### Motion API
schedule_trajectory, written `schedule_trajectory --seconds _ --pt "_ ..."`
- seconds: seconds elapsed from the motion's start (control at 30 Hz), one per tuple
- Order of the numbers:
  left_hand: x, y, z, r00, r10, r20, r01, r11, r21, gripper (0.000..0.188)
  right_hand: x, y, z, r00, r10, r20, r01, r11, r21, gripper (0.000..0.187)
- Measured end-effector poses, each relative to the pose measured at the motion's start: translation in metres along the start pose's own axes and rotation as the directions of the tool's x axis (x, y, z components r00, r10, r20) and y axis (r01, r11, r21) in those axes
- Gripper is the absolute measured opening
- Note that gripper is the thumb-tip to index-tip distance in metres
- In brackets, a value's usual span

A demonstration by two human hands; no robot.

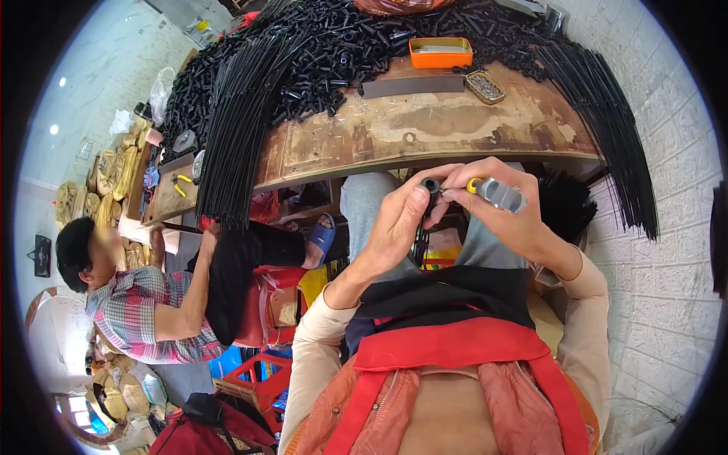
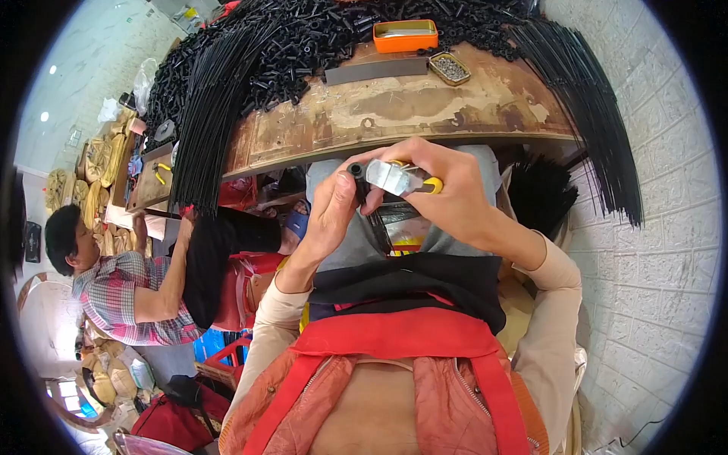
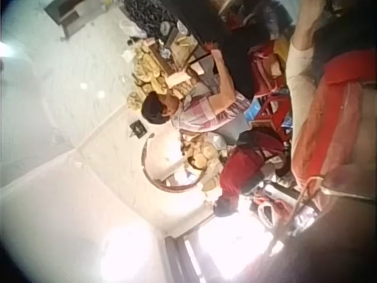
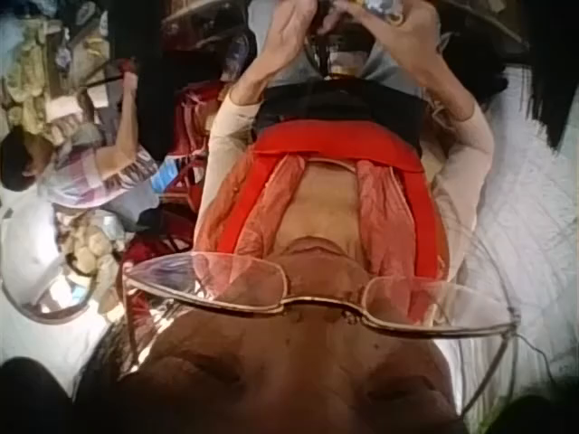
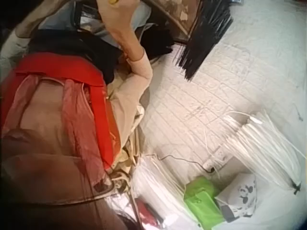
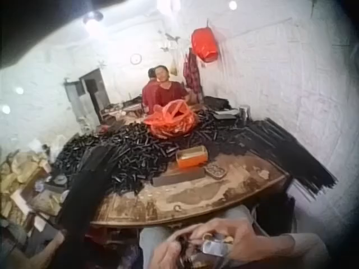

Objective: Assembling black plastic rods into a holder or base component.

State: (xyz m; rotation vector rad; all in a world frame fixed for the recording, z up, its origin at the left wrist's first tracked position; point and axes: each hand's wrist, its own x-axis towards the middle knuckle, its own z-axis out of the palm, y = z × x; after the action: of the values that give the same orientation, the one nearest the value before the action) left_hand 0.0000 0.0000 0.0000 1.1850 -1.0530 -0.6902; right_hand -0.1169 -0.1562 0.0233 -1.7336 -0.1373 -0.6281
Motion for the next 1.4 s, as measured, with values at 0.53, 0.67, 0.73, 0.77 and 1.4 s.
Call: schedule_trajectory --seconds 0.53,0.67,0.73,0.77,1.4 --pt "0.000 -0.001 -0.002 0.998 -0.009 -0.069 0.007 1.000 -0.022 0.053 0.022 0.005 -0.005 0.991 -0.057 0.123 0.077 0.983 -0.169 0.017" --pt "0.007 -0.010 -0.009 0.999 0.004 -0.051 -0.011 0.990 -0.139 0.058 0.033 -0.001 -0.004 0.992 0.116 0.058 -0.097 0.962 -0.255 0.013" --pt "0.010 -0.009 -0.015 0.996 0.014 -0.085 -0.029 0.983 -0.180 0.059 0.035 -0.011 -0.008 0.973 0.211 0.095 -0.165 0.921 -0.353 0.014" --pt "0.012 -0.009 -0.021 0.996 0.015 -0.088 -0.030 0.984 -0.174 0.059 0.031 -0.018 -0.011 0.974 0.206 0.098 -0.161 0.923 -0.349 0.014" --pt "0.018 -0.003 -0.014 0.999 -0.039 0.018 0.041 0.995 -0.096 0.045 0.017 -0.051 -0.039 0.666 0.633 0.394 -0.536 0.774 -0.338 0.036"
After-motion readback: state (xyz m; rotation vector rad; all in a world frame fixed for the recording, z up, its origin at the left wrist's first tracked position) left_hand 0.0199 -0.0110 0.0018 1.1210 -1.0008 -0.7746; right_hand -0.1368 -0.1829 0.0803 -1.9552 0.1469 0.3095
